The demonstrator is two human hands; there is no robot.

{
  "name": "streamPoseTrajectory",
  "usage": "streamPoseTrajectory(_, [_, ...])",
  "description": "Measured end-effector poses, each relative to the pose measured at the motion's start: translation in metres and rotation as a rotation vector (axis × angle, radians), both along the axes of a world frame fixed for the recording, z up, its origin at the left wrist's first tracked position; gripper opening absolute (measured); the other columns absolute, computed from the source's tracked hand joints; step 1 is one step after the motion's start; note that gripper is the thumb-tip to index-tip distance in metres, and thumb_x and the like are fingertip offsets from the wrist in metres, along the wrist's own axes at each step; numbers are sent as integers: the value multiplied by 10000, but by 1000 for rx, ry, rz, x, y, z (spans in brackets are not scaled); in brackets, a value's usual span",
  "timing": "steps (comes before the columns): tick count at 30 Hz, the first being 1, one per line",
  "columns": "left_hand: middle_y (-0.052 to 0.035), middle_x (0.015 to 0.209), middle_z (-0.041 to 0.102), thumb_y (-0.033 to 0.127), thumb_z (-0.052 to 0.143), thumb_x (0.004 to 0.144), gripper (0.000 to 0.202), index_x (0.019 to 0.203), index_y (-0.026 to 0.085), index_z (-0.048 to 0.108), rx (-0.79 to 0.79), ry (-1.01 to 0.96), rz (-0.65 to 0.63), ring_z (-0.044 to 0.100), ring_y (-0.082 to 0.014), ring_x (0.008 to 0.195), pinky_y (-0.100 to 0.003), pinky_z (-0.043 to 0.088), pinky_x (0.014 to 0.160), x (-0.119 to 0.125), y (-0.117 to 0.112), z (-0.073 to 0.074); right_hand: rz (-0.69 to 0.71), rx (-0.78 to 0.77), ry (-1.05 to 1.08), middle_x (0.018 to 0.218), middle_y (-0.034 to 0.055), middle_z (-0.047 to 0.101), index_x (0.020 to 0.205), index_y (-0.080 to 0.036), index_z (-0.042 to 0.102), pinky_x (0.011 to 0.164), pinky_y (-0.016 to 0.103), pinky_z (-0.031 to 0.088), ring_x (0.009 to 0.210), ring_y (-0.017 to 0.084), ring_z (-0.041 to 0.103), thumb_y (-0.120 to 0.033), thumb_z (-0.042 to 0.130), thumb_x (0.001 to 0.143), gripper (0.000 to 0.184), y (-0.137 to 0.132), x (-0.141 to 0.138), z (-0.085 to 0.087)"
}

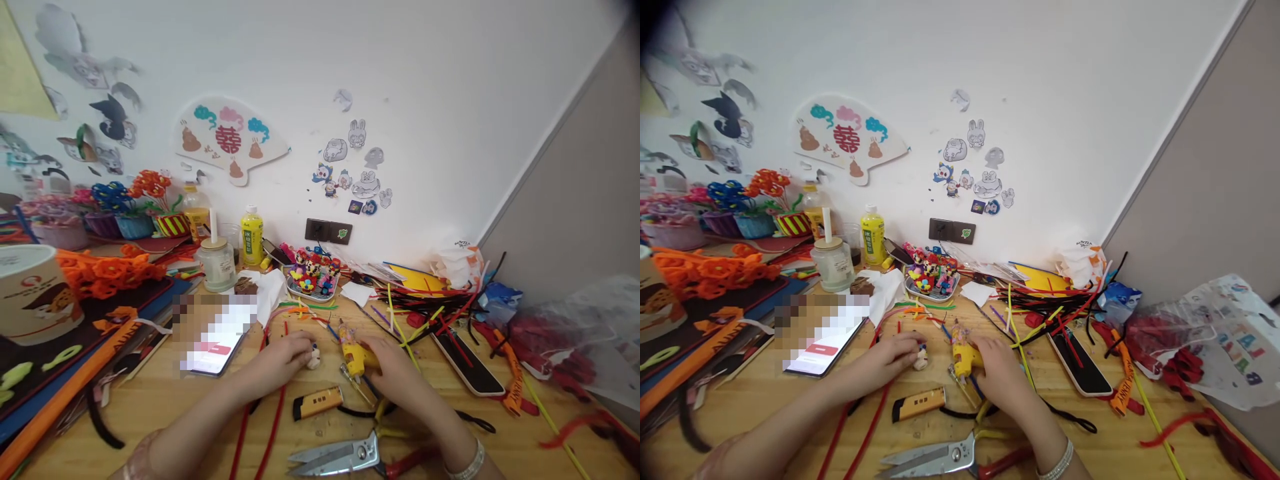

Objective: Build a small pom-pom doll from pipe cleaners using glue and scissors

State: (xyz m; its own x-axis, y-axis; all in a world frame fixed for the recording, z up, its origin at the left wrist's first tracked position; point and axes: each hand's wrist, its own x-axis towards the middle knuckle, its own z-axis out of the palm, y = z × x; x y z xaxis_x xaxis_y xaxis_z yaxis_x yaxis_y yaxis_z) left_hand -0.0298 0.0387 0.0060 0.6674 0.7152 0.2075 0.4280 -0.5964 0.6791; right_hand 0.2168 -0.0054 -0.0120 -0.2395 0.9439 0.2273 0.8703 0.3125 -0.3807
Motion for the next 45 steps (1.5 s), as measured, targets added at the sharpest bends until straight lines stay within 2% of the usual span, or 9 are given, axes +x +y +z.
streamPoseTrajectory(4, [-19,857,595,309,383,863,277,756,197,612,-70,-31,-70,544,-162,825,-255,415,771,-1,5,-7,-17,66,31,1086,111,596,1137,-138,532,901,388,386,1036,237,515,-3,478,611,546,5,-5,-2])
streamPoseTrajectory(10, [-37,979,587,350,399,857,281,795,204,631,-167,-160,-68,533,-163,944,-258,385,876,-4,14,-16,-119,242,220,1075,96,593,1081,-178,552,895,388,407,1018,232,526,-130,511,679,407,7,2,-6])
streamPoseTrajectory(15, [-33,1047,592,372,412,850,273,864,215,635,-239,-211,6,508,-172,1007,-268,362,914,-5,11,-10,-143,199,256,886,80,641,914,-185,624,763,364,462,842,229,582,-301,565,732,224,8,3,-8])
streamPoseTrajectory(20, [-28,977,612,381,408,849,301,769,201,635,-246,-228,-5,531,-174,953,-266,378,887,-4,10,-9,-245,121,413,792,65,673,850,-172,669,649,318,476,721,215,603,-432,569,727,304,5,-2,-7])
streamPoseTrajectory(24, [-34,995,622,395,417,840,293,831,214,648,-246,-269,81,517,-192,982,-291,378,898,-3,10,-10,-287,39,675,613,59,663,743,-125,676,506,274,463,561,195,600,-545,528,723,446,5,-3,-14])
streamPoseTrajectory(29, [-32,1044,604,384,406,848,298,806,203,639,-261,-317,85,512,-187,1000,-289,363,915,-2,7,-4,-314,-1,836,516,63,637,657,-126,645,385,251,422,476,196,587,-627,569,627,507,8,-6,-23])
streamPoseTrajectory(35, [-31,1044,591,334,416,853,261,752,191,609,-274,-400,43,503,-181,1017,-273,347,919,-2,3,1,-286,52,910,419,26,576,615,-139,624,342,231,381,380,152,517,-632,568,617,496,4,-12,-14])
streamPoseTrajectory(39, [-31,1013,596,318,419,853,266,705,188,597,-301,-410,64,511,-185,1005,-288,354,915,-1,-3,8,-281,69,913,392,5,540,536,-161,576,348,221,360,350,120,462,-618,568,619,464,2,-15,-9])
streamPoseTrajectory(45, [-30,1042,600,301,418,856,250,728,194,604,-287,-447,24,503,-194,1035,-303,345,929,-1,-3,8,-254,33,914,391,-14,505,539,-163,548,352,207,327,357,103,430,-577,561,647,428,2,-14,-12])
